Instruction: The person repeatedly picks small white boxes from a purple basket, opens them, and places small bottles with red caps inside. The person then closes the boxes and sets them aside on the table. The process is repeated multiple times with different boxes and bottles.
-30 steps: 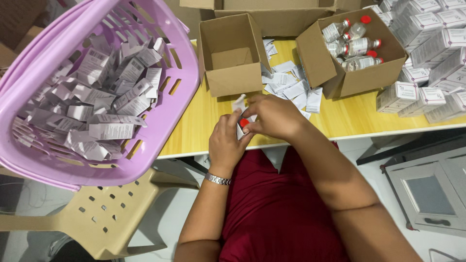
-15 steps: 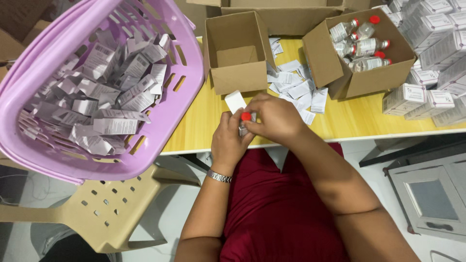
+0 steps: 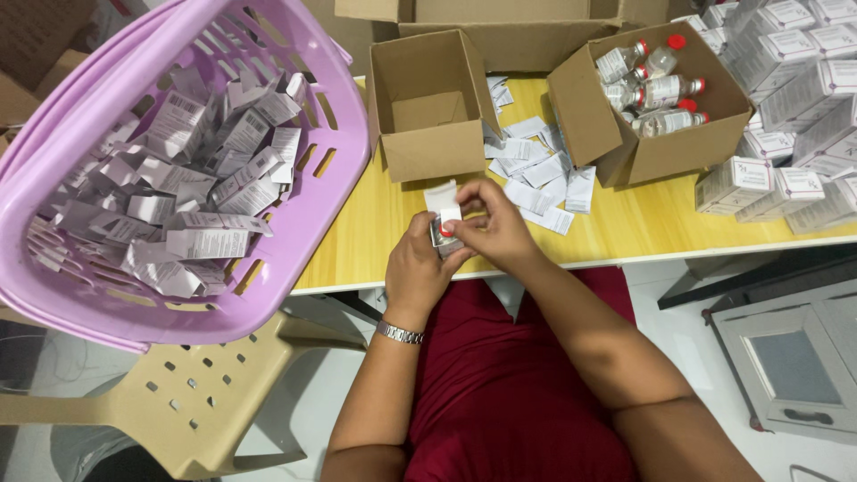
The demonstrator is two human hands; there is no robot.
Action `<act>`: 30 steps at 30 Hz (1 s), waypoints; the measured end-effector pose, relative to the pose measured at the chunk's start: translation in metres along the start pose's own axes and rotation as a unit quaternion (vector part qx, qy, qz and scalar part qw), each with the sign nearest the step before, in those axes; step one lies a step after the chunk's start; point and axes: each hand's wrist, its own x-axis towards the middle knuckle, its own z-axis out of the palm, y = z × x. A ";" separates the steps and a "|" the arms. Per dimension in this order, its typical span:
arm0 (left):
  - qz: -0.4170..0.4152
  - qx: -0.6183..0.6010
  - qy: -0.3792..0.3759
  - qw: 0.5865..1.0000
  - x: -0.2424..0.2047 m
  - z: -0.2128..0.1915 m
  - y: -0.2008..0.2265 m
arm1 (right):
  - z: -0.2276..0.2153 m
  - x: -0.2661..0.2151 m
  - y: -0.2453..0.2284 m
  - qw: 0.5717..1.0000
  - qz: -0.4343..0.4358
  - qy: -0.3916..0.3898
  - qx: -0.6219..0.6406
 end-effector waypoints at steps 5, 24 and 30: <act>-0.069 -0.024 -0.022 0.997 0.003 -0.001 -0.001 | 0.002 0.000 -0.013 0.989 -0.128 -0.035 0.063; -0.135 -0.003 -0.072 0.988 -0.001 0.003 -0.001 | 0.007 -0.021 -0.023 0.924 -0.281 -0.036 -0.256; 0.004 -0.074 -0.015 0.997 -0.001 -0.014 0.003 | 0.008 -0.019 -0.032 0.914 -0.262 -0.014 -0.310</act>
